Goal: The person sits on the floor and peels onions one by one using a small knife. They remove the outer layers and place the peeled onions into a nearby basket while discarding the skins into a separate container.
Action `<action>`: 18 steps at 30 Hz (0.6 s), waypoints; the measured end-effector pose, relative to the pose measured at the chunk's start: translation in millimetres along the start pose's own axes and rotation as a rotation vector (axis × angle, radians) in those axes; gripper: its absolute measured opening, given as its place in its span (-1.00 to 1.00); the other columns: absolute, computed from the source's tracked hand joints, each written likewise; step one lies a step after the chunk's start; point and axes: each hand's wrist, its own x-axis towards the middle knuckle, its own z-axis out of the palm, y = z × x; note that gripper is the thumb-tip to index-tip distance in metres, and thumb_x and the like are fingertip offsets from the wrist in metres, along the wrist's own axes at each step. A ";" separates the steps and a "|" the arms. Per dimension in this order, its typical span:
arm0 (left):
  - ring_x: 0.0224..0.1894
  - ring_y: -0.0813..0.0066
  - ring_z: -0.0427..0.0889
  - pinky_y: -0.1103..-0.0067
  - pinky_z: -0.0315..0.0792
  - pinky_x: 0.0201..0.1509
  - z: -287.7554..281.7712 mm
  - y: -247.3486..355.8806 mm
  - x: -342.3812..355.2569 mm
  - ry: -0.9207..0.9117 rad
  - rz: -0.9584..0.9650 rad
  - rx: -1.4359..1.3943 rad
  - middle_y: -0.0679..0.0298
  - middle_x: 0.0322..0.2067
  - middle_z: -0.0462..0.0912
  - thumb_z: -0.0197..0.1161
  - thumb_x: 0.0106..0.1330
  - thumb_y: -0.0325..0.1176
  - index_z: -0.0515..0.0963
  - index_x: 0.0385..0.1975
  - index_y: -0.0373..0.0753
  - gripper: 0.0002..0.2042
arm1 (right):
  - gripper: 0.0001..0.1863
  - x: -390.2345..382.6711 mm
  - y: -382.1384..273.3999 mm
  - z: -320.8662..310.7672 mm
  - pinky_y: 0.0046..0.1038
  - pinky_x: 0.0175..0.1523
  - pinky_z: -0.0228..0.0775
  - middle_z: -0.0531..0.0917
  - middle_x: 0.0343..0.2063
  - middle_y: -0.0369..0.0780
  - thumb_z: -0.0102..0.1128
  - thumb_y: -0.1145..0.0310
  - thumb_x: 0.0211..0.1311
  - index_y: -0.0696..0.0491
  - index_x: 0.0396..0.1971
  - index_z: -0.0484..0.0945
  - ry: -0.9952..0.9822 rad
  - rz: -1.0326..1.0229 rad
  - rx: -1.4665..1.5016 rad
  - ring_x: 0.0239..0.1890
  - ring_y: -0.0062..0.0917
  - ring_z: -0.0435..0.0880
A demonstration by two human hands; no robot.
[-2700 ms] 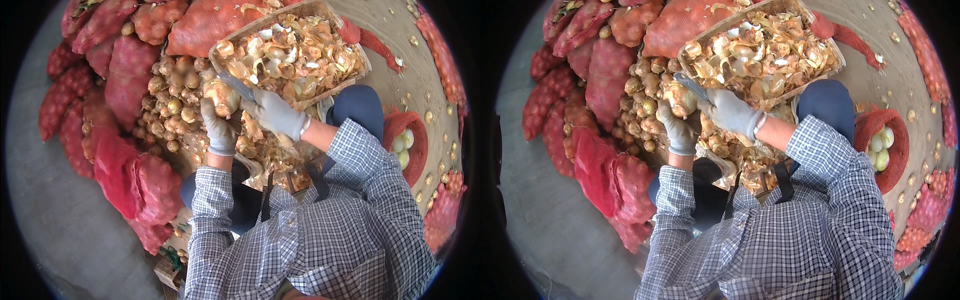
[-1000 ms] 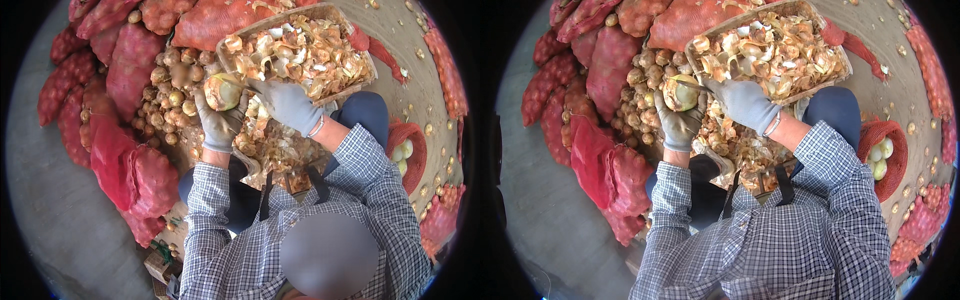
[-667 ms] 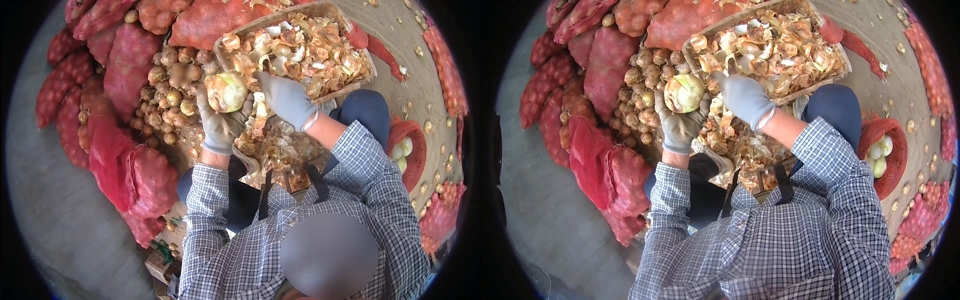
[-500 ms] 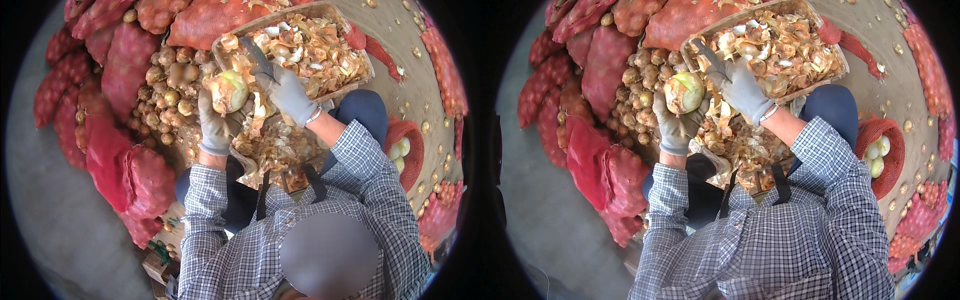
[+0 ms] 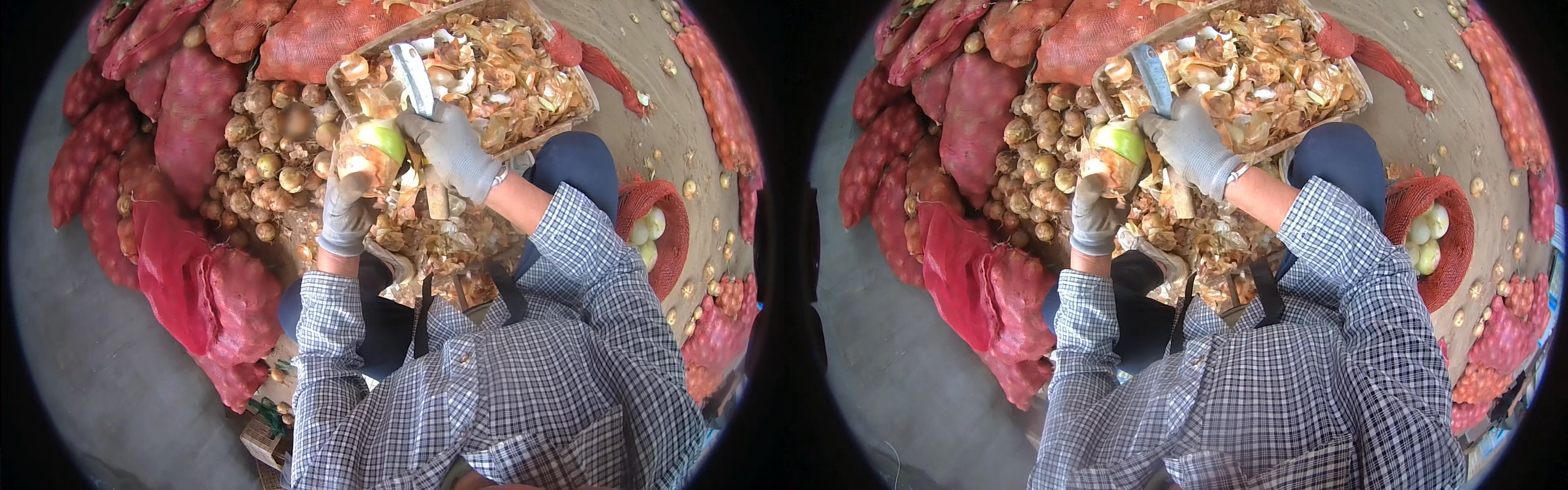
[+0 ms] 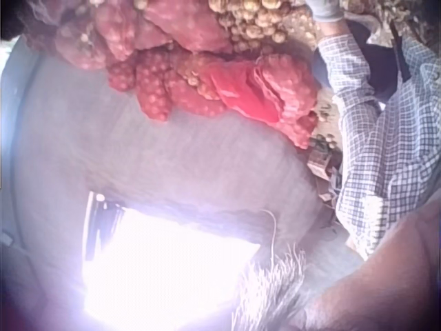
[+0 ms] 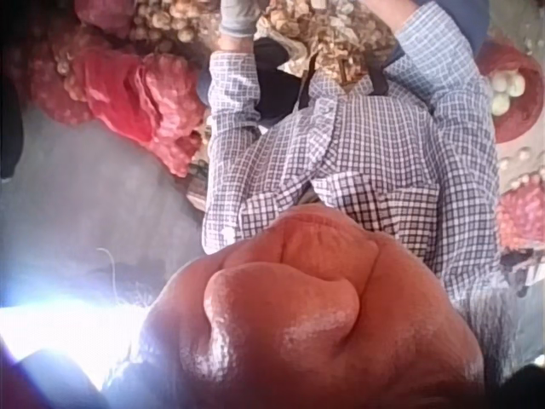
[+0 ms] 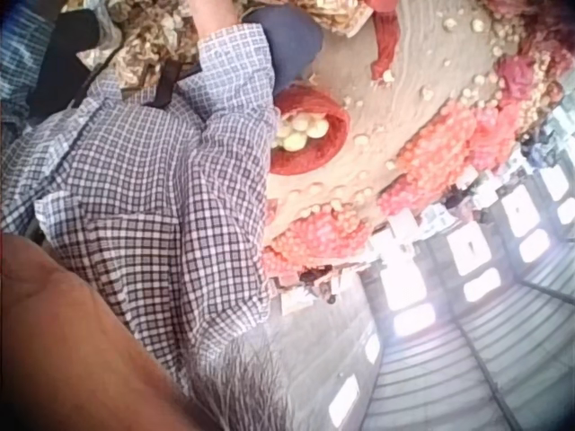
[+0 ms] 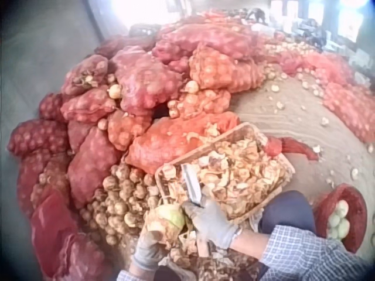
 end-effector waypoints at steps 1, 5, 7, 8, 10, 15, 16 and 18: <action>0.27 0.13 0.49 0.27 0.34 0.42 0.2 -0.2 0.2 0.017 0.002 0.023 0.02 0.24 0.45 0.49 0.11 -0.01 0.22 0.34 -0.38 -0.11 | -0.78 2.5 2.4 1.4 -0.53 -0.40 0.30 0.59 -0.53 -0.37 0.21 0.30 0.37 0.17 -0.28 0.65 0.032 0.012 0.028 -0.52 -0.69 0.45; 0.19 0.22 0.52 0.38 0.44 0.30 19.8 14.3 1.7 -0.047 0.049 0.081 0.10 0.18 0.46 0.42 0.05 -0.38 0.18 0.35 -0.34 -0.19 | -0.75 10.6 11.7 -8.6 -0.55 -0.31 0.35 0.63 -0.46 -0.36 0.21 0.28 0.36 0.19 -0.24 0.64 -0.015 0.130 0.004 -0.44 -0.69 0.50; 0.24 0.19 0.49 0.36 0.41 0.34 25.3 20.0 4.8 -0.070 0.055 0.085 0.08 0.23 0.42 0.50 -0.06 -0.36 0.15 0.38 -0.35 -0.07 | -0.67 11.1 17.1 -8.6 -0.54 -0.29 0.39 0.65 -0.42 -0.34 0.27 0.18 0.34 0.20 -0.20 0.63 -0.025 0.091 0.199 -0.44 -0.67 0.53; 0.25 0.18 0.48 0.35 0.40 0.34 24.8 19.4 7.3 -0.075 0.082 0.054 0.08 0.24 0.42 0.52 -0.07 -0.35 0.14 0.40 -0.35 -0.04 | -0.62 11.3 17.7 -8.5 -0.54 -0.29 0.41 0.66 -0.40 -0.33 0.30 0.13 0.33 0.20 -0.18 0.62 -0.035 0.069 0.295 -0.44 -0.66 0.54; 0.28 0.18 0.45 0.32 0.39 0.35 21.0 19.0 10.3 -0.068 0.083 0.014 0.07 0.25 0.40 0.57 -0.07 -0.27 0.09 0.43 -0.34 0.03 | -0.60 9.6 14.2 -10.8 -0.51 -0.27 0.48 0.66 -0.44 -0.27 0.35 0.12 0.28 0.21 -0.20 0.61 -0.094 -0.111 0.451 -0.43 -0.61 0.58; 0.22 0.22 0.52 0.33 0.44 0.32 -19.3 1.3 9.3 -0.055 0.108 0.239 0.11 0.20 0.47 0.49 0.15 -0.18 0.15 0.39 -0.36 -0.13 | -0.55 2.4 -8.5 -25.6 -0.52 -0.21 0.59 0.68 -0.43 -0.21 0.46 0.10 0.11 0.19 -0.25 0.60 -0.341 -0.031 0.380 -0.41 -0.55 0.66; 0.21 0.22 0.52 0.32 0.43 0.33 -12.8 1.0 11.7 -0.037 0.099 0.242 0.11 0.20 0.47 0.48 0.15 -0.14 0.18 0.38 -0.36 -0.14 | -0.58 1.4 -2.8 -18.4 -0.48 -0.34 0.50 0.63 -0.47 -0.34 0.42 0.03 0.19 0.11 -0.26 0.62 -0.195 -0.122 0.161 -0.47 -0.59 0.60; 0.21 0.20 0.53 0.27 0.41 0.36 2.7 -3.6 14.2 -0.006 0.046 0.111 0.11 0.21 0.47 0.49 0.12 -0.01 0.22 0.35 -0.35 -0.12 | -0.67 0.1 4.6 -14.9 -0.48 -0.34 0.48 0.62 -0.50 -0.31 0.36 0.14 0.27 0.12 -0.27 0.61 -0.144 -0.463 -0.134 -0.49 -0.60 0.59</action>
